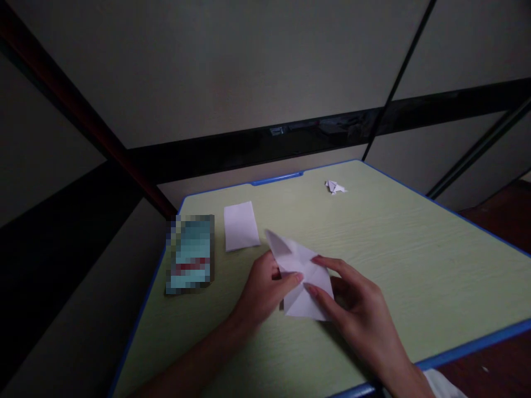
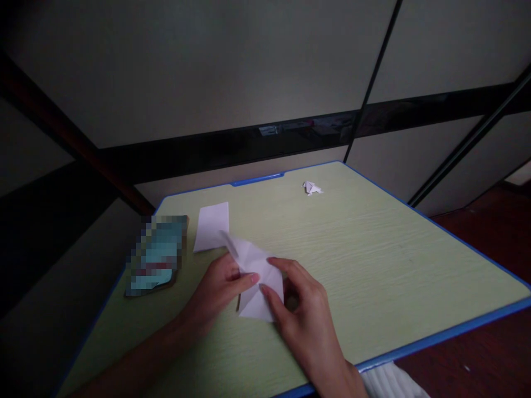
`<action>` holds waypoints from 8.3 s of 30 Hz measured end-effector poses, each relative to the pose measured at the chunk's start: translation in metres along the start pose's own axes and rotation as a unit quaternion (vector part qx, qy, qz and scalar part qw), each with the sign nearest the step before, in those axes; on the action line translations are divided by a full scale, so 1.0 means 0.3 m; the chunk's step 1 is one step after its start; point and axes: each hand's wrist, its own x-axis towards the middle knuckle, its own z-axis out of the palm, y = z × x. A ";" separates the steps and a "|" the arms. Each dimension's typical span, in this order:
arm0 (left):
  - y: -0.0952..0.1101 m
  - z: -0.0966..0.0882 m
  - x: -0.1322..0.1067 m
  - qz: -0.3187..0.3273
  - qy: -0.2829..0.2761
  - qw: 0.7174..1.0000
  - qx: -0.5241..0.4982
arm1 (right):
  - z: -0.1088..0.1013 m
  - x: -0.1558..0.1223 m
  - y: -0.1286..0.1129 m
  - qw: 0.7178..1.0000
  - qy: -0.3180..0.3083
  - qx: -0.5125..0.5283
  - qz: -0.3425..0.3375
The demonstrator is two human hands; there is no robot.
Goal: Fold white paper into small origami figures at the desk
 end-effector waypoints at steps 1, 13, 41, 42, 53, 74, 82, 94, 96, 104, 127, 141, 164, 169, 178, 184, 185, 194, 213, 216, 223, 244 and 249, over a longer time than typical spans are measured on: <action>0.001 -0.002 0.000 -0.005 -0.013 1.000 0.000 | -0.001 0.000 -0.001 1.000 0.009 0.003 0.007; 0.026 -0.001 -0.013 0.025 -0.088 0.995 0.043 | -0.012 0.006 -0.008 0.996 0.063 -0.019 -0.057; 0.040 -0.034 -0.022 0.211 -0.145 0.965 0.060 | -0.037 0.008 -0.039 0.972 0.128 0.190 0.056; 0.041 -0.036 -0.025 0.205 -0.148 0.966 0.048 | -0.037 0.008 -0.040 0.973 0.128 0.186 0.052; 0.050 -0.005 -0.026 0.127 -0.023 0.991 0.041 | -0.027 0.001 -0.035 0.986 0.112 0.118 -0.023; 0.044 0.028 -0.040 0.066 -0.011 0.988 0.136 | -0.033 0.022 -0.082 0.995 0.008 0.100 0.016; 0.056 0.006 -0.038 0.079 -0.036 0.986 0.142 | -0.029 0.021 -0.071 0.993 0.045 0.107 0.014; 0.043 0.008 -0.039 0.037 -0.048 0.992 0.114 | -0.025 0.007 -0.053 0.988 0.032 0.151 0.022; 0.044 0.005 -0.037 0.039 -0.043 0.992 0.111 | -0.023 0.005 -0.049 0.989 0.031 0.147 0.013; 0.050 -0.001 -0.029 0.030 -0.024 0.995 0.088 | -0.026 -0.002 -0.025 0.982 0.144 0.051 -0.110; 0.033 -0.001 -0.011 0.043 -0.041 0.988 0.141 | -0.024 0.007 -0.038 0.983 0.074 -0.042 -0.164; 0.023 -0.013 -0.006 0.046 -0.103 0.983 0.142 | -0.024 -0.002 -0.029 0.972 0.087 -0.058 -0.208; 0.013 0.016 -0.029 0.083 -0.032 0.982 0.168 | -0.023 -0.005 -0.027 0.956 0.093 -0.133 -0.244; 0.027 0.028 -0.046 0.082 -0.048 0.981 0.169 | -0.022 -0.008 -0.026 0.955 0.107 -0.125 -0.246; 0.031 0.012 -0.022 0.082 -0.071 0.982 0.154 | -0.027 -0.003 -0.029 0.955 0.056 -0.132 -0.261; 0.032 0.006 -0.026 0.082 -0.081 0.981 0.157 | -0.027 -0.010 -0.028 0.958 0.078 -0.117 -0.248; 0.031 0.006 -0.027 0.077 -0.083 0.982 0.150 | -0.026 -0.010 -0.028 0.959 0.082 -0.115 -0.245; 0.027 0.011 -0.021 0.061 -0.075 0.985 0.141 | -0.025 -0.004 -0.031 0.959 0.087 -0.111 -0.247; 0.024 0.018 -0.040 0.079 -0.049 0.980 0.179 | -0.027 -0.003 -0.037 0.951 0.091 -0.139 -0.262; 0.026 0.018 -0.038 0.073 -0.058 0.981 0.169 | -0.027 -0.004 -0.036 0.951 0.081 -0.142 -0.262; 0.023 0.015 -0.033 0.081 -0.031 0.982 0.167 | -0.014 0.004 -0.028 0.949 0.020 -0.175 -0.260; 0.039 -0.006 -0.003 0.077 0.007 0.993 0.084 | -0.006 0.007 -0.030 0.931 -0.086 -0.281 -0.216; 0.045 0.002 -0.014 0.054 0.023 0.997 0.052 | -0.009 0.005 -0.027 0.945 -0.017 -0.218 -0.245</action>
